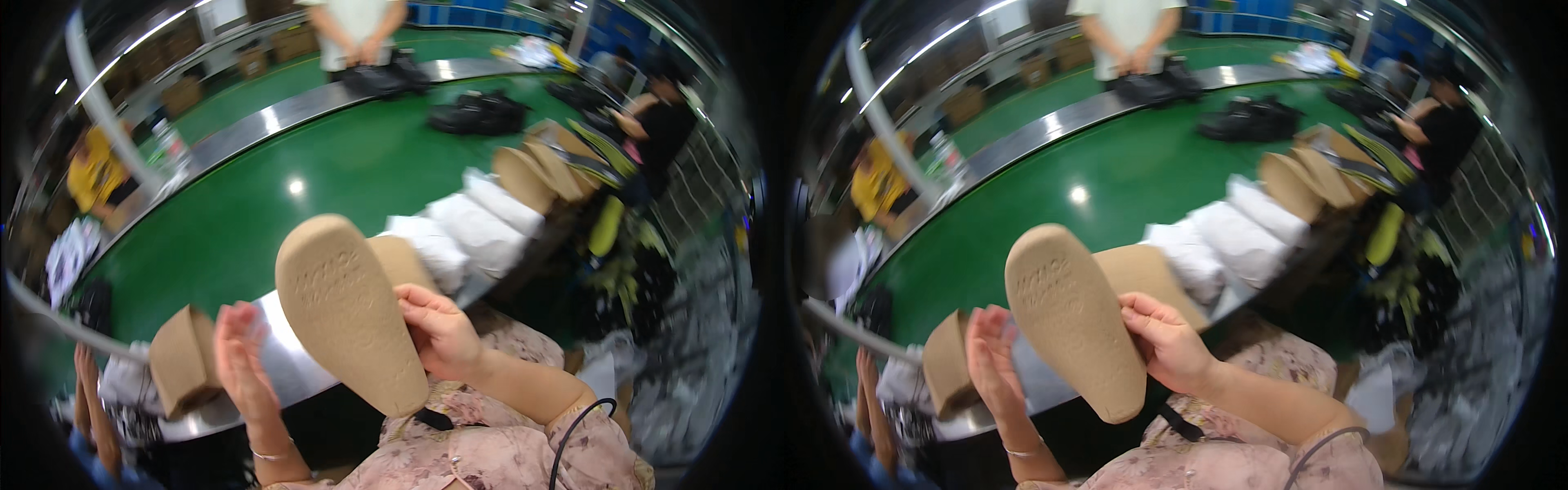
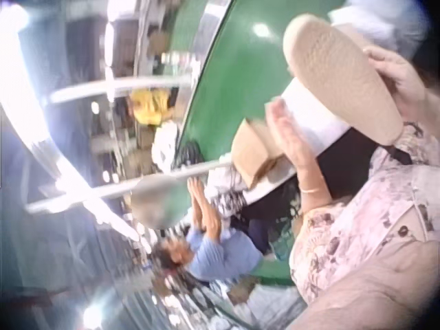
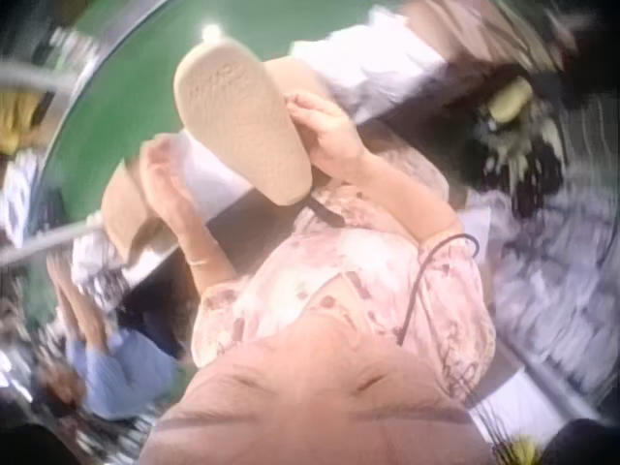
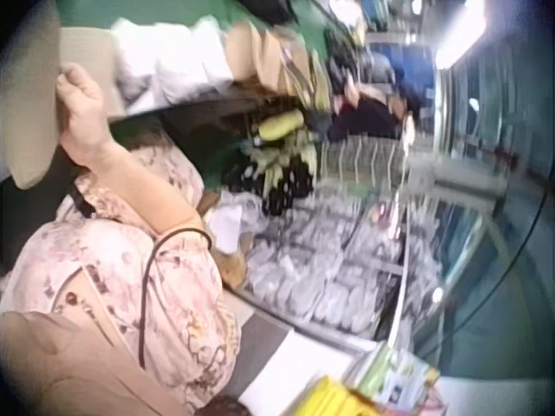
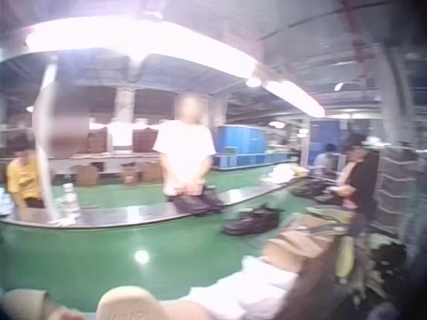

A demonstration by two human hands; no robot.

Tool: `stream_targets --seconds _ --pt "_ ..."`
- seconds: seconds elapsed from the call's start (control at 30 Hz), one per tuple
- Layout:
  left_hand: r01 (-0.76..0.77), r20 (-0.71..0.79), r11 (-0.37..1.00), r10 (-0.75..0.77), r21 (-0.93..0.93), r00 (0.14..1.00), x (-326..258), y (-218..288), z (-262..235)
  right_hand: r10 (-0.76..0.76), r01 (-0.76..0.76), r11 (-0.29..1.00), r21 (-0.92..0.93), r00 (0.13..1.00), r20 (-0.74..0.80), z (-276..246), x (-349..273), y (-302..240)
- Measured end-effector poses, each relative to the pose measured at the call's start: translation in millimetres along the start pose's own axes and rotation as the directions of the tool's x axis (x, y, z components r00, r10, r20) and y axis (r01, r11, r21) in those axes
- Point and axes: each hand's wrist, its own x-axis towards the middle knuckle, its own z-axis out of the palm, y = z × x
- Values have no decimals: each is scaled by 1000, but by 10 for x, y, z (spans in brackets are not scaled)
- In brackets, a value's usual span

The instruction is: The person wraps shoe lasts in white paper and inserts them into black sneakers on a green conveyor belt.

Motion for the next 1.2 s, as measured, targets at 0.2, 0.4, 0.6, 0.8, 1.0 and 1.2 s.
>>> stream_targets --seconds 0.2,0.4,0.6,0.8,1.0,1.2 --pt "741 586 597 -495 -307 641 -513 -139 2141 -306 339 938 69 907 -291 -1053 -1229 -503" --pt "791 679 605 -616 85 399 -1257 -876 3359 -805 66 500 -863 404 -435 -2340 -2900 -581" --pt "804 630 502 -746 318 216 -1732 -1474 3979 -551 -157 779 -607 -635 -542 -4944 -4646 122" --pt "766 507 454 -839 456 196 -1927 -1901 4403 -553 -494 828 -264 -796 -246 -6013 -4809 113" --pt "776 383 368 -907 512 177 -1958 -2254 4704 -395 -399 916 39 -915 -88 -6370 -4678 -94" --pt "747 422 374 -896 549 139 -1970 -2514 4856 -500 -457 828 -325 -864 -61 -6377 -4893 143"
